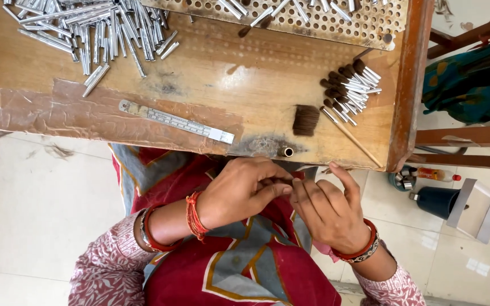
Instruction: Assembling cosmetic or painting brushes by inserting bristles into a metal ferrule container.
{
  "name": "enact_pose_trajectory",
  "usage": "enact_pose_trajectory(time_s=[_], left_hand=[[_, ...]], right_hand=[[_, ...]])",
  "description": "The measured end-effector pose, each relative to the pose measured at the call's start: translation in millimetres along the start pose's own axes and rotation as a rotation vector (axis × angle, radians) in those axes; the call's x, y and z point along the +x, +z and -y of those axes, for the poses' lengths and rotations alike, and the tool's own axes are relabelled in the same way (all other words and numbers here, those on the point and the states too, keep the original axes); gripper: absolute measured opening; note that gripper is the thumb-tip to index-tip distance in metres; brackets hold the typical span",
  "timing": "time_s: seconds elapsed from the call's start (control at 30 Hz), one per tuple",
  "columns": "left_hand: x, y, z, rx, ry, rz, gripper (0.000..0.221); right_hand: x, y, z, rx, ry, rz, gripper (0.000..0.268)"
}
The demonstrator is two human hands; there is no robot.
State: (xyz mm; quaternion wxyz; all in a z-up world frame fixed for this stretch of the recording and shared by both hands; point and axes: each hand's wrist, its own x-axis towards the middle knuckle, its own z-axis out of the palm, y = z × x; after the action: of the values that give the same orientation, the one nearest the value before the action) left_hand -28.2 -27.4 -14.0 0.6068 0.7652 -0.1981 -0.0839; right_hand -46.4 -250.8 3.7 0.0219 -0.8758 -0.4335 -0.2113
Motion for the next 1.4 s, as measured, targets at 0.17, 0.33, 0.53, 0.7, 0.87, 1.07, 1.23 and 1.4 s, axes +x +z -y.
enact_pose_trajectory(time_s=[0.17, 0.33, 0.53, 0.7, 0.87, 1.07, 1.23, 1.4], left_hand=[[-4.4, 6.9, 3.6, 0.009, 0.032, -0.044, 0.007], [-9.4, 13.5, 7.7, -0.311, -0.107, -0.037, 0.007], [-13.0, 24.7, 17.0, -0.556, -0.249, 0.067, 0.008], [-11.9, 26.0, 18.9, -0.627, -0.273, 0.081, 0.008], [-7.2, 7.5, 6.1, -0.277, -0.204, -0.025, 0.007], [12.4, 12.1, 16.2, 0.196, 0.204, -0.284, 0.039], [11.8, 30.3, 49.3, 0.348, 0.326, -0.347, 0.023], [11.8, 31.4, 54.8, 0.351, 0.342, -0.336, 0.025]], right_hand=[[-3.5, -0.3, 8.1, 0.046, 0.013, -0.036, 0.018], [4.7, -0.7, 14.8, 0.579, 0.443, -0.124, 0.037], [-12.7, 13.6, 20.9, 0.835, 0.554, -0.229, 0.032], [-11.3, 13.2, 25.8, 0.749, 0.551, -0.28, 0.025], [-5.5, 13.9, 21.0, 0.682, 0.591, -0.333, 0.019], [-9.6, 35.1, 10.3, 0.825, 0.842, -0.307, 0.01], [-10.9, 50.8, 5.2, 1.042, 0.938, -0.346, 0.01], [-10.6, 52.5, 6.7, 0.923, 0.937, -0.28, 0.012]])
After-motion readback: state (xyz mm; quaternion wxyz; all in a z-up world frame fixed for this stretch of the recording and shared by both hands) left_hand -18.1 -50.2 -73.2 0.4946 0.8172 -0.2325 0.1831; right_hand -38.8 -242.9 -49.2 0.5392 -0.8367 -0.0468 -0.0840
